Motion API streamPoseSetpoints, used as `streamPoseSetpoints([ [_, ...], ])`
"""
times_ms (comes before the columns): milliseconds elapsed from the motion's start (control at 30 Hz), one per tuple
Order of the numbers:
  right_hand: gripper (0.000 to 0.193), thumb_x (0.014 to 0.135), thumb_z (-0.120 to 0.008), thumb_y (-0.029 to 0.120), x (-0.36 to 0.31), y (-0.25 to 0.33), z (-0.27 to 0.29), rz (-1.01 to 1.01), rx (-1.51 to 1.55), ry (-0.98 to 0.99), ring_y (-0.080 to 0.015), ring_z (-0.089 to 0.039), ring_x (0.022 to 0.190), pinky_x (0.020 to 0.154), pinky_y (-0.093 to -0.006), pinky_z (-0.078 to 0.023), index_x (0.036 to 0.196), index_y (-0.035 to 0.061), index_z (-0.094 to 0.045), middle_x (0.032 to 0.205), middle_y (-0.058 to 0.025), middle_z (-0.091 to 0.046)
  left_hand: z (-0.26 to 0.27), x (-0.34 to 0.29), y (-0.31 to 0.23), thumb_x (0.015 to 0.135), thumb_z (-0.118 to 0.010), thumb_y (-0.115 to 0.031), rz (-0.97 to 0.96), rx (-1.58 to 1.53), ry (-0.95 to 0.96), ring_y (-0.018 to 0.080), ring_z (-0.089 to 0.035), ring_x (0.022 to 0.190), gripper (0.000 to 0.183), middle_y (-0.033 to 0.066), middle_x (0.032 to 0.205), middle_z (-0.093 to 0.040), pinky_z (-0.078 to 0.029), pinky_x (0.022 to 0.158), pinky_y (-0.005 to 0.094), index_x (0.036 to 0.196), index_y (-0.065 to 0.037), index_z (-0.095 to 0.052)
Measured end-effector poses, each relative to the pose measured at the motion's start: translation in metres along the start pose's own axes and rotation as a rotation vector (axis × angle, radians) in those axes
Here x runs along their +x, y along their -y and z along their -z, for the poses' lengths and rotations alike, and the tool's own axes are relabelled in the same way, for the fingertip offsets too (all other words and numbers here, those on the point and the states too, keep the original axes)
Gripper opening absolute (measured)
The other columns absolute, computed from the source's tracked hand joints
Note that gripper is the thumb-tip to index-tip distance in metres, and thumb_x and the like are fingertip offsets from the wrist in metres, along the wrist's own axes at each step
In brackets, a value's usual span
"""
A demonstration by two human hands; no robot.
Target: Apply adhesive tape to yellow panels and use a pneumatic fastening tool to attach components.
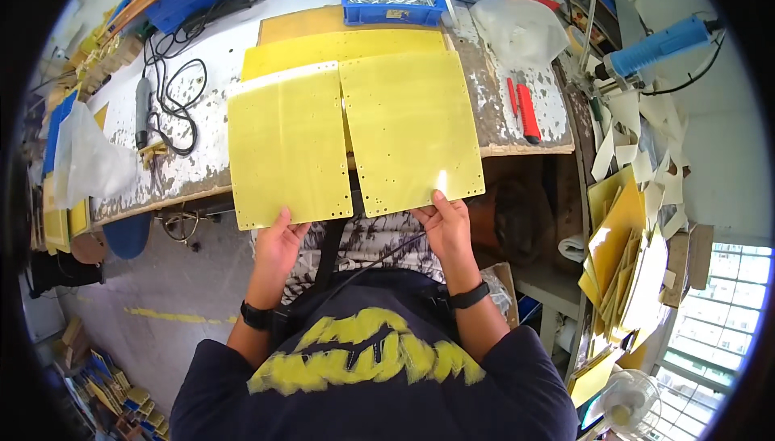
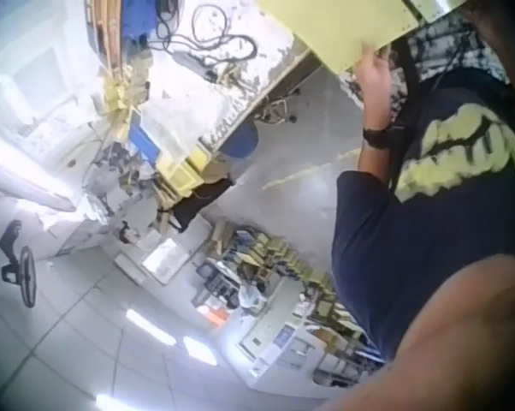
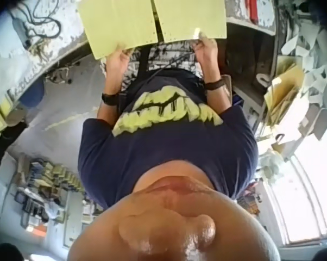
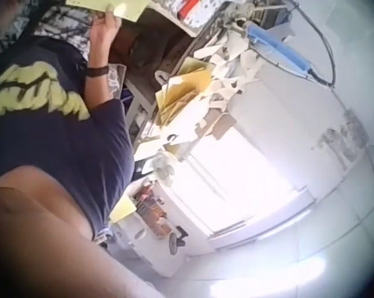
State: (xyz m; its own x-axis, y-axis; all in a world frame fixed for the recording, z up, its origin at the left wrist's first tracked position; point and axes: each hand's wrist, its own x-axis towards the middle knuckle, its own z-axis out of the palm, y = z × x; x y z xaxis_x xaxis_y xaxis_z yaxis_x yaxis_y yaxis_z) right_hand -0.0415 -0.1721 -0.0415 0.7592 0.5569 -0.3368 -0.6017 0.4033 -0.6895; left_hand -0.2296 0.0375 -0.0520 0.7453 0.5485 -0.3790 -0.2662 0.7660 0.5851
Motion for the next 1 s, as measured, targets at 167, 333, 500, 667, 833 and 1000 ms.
streamPoseSetpoints([
  [167,0.022,0.091,-0.046,0.013,-0.004,-0.011,0.000,0.012,-0.005,-0.050,-0.0225,-0.062,0.091,0.079,-0.0360,-0.052,0.109,0.0013,-0.052,0.104,-0.0113,-0.061,0.000,-0.002,0.012,0.089,-0.051,-0.011,-0.007,-0.008,-0.004,0.0208,-0.059,0.096,0.027,0.0093,0.109,-0.058,-0.051,0.081,0.0346,0.115,-0.005,-0.047],
  [333,0.021,0.091,-0.046,0.013,-0.003,-0.015,0.005,-0.031,-0.011,-0.013,-0.0207,-0.062,0.090,0.077,-0.0339,-0.052,0.108,0.0029,-0.054,0.102,-0.0101,-0.062,0.000,-0.002,0.013,0.089,-0.051,-0.011,-0.001,-0.001,-0.020,0.0203,-0.059,0.096,0.027,0.0086,0.109,-0.058,-0.050,0.082,0.0349,0.115,-0.005,-0.048],
  [500,0.021,0.091,-0.047,0.013,-0.002,-0.020,0.009,-0.032,-0.019,-0.016,-0.0203,-0.062,0.090,0.077,-0.0334,-0.052,0.108,0.0027,-0.054,0.102,-0.0102,-0.062,0.006,0.001,0.014,0.089,-0.052,-0.012,-0.004,-0.007,-0.043,0.0198,-0.060,0.095,0.025,0.0078,0.107,-0.059,-0.050,0.082,0.0351,0.113,-0.005,-0.050],
  [667,0.020,0.092,-0.047,0.013,-0.002,-0.022,0.009,-0.029,-0.003,-0.011,-0.0203,-0.062,0.089,0.077,-0.0334,-0.052,0.107,0.0027,-0.054,0.101,-0.0104,-0.062,0.005,0.001,0.012,0.090,-0.050,-0.012,0.008,0.023,-0.028,0.0191,-0.059,0.095,0.026,0.0077,0.110,-0.058,-0.050,0.082,0.0344,0.116,-0.008,-0.046],
  [833,0.021,0.091,-0.047,0.014,-0.002,-0.023,0.008,-0.036,-0.011,-0.014,-0.0204,-0.062,0.089,0.078,-0.0335,-0.052,0.107,0.0020,-0.054,0.101,-0.0109,-0.062,0.005,0.001,0.011,0.090,-0.050,-0.012,0.005,0.018,-0.042,0.0193,-0.059,0.096,0.027,0.0079,0.110,-0.058,-0.050,0.082,0.0346,0.116,-0.008,-0.046],
  [1000,0.020,0.092,-0.044,0.012,-0.003,-0.022,0.005,-0.024,-0.034,-0.017,-0.0187,-0.062,0.089,0.074,-0.0320,-0.052,0.107,0.0037,-0.054,0.102,-0.0084,-0.062,0.004,0.002,0.010,0.090,-0.050,-0.012,0.017,0.021,-0.051,0.0191,-0.059,0.095,0.028,0.0078,0.110,-0.058,-0.050,0.081,0.0342,0.117,-0.008,-0.046],
])
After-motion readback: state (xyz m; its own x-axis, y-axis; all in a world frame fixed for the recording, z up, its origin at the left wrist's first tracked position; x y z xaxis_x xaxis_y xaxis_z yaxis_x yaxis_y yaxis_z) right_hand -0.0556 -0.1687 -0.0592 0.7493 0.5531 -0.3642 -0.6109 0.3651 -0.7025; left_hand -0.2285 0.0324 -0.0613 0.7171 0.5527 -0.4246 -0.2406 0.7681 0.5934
